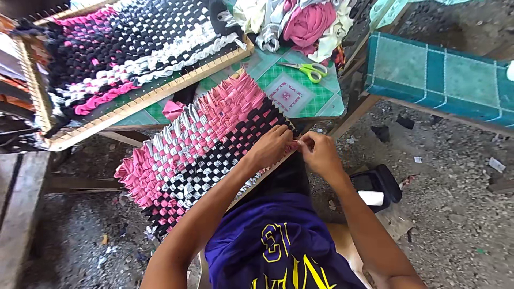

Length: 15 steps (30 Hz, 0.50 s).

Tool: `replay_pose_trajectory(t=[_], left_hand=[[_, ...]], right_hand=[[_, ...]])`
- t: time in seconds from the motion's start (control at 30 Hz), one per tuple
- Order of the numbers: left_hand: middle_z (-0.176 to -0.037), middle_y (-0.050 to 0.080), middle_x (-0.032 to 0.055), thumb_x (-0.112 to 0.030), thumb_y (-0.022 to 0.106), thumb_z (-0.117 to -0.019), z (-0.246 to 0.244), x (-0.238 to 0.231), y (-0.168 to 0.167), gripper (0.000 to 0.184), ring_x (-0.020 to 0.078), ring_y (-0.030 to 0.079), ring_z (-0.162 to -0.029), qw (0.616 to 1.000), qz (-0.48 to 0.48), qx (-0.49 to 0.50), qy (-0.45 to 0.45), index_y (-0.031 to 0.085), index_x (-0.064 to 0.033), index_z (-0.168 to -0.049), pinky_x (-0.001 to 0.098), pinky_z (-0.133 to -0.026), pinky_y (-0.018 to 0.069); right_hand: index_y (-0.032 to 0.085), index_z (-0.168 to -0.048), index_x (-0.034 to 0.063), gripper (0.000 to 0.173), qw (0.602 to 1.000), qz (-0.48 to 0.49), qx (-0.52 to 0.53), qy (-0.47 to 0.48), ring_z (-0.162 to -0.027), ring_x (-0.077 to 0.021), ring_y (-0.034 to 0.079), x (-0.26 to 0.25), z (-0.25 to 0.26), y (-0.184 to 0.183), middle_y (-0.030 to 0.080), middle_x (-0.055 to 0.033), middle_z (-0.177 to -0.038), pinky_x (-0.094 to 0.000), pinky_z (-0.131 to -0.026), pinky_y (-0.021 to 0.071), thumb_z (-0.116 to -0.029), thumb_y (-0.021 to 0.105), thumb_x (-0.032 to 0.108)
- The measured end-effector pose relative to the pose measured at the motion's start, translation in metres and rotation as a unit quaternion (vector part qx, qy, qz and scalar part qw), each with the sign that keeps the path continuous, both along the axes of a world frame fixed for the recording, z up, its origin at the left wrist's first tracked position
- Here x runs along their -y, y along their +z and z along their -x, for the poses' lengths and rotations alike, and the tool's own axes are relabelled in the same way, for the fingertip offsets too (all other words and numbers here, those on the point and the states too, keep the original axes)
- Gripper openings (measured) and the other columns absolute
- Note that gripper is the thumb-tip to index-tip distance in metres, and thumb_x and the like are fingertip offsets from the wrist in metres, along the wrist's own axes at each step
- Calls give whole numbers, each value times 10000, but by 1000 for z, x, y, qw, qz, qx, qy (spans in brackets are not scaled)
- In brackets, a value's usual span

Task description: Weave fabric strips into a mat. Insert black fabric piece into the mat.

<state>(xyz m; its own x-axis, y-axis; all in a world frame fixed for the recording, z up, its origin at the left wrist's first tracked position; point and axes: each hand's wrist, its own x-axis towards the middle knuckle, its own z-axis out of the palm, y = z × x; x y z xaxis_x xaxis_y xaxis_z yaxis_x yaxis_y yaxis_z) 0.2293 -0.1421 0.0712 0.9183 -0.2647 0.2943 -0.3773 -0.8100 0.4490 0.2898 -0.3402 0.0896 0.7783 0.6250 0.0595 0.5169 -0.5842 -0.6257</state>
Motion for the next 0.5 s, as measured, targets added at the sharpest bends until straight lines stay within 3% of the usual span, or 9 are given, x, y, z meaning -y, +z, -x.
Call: replay_pose_trajectory(t=[0.2,0.33,0.4,0.5], left_hand=[[-1060,636,149,-129,528,-1051,3,-12,-10,173,288,617,-1087,997,76,-2,-24,649,-10,-1087,402,-1015,506],[-1069,630,122,-134,563,-1025,2,-10,3,228,252,613,-1059,996,79,-19,-40,687,-41,-1192,391,-983,520],[-1033,661,122,-114,582,-1016,0,-10,6,223,249,631,-1036,996,68,1,-52,768,-51,-1121,382,-971,525],[-998,686,122,-80,588,-1001,-6,-8,9,204,257,654,-1015,998,39,11,-53,789,-47,-1026,391,-960,535]], right_hand=[[662,-1089,30,181,990,-70,-93,-85,-709,-249,684,-1,7,-18,693,-130,-881,-469,-673,592,-1041,595,191],[656,-1103,38,171,973,-150,-152,-83,-726,-189,687,3,9,-25,695,-107,-918,-390,-689,607,-1042,609,190],[659,-1103,43,174,969,-166,-164,-83,-725,-173,677,3,10,-24,692,-100,-923,-371,-685,599,-1040,615,199],[660,-1094,46,168,973,-154,-150,-84,-704,-170,660,0,10,-21,682,-94,-896,-370,-667,583,-1042,610,199]])
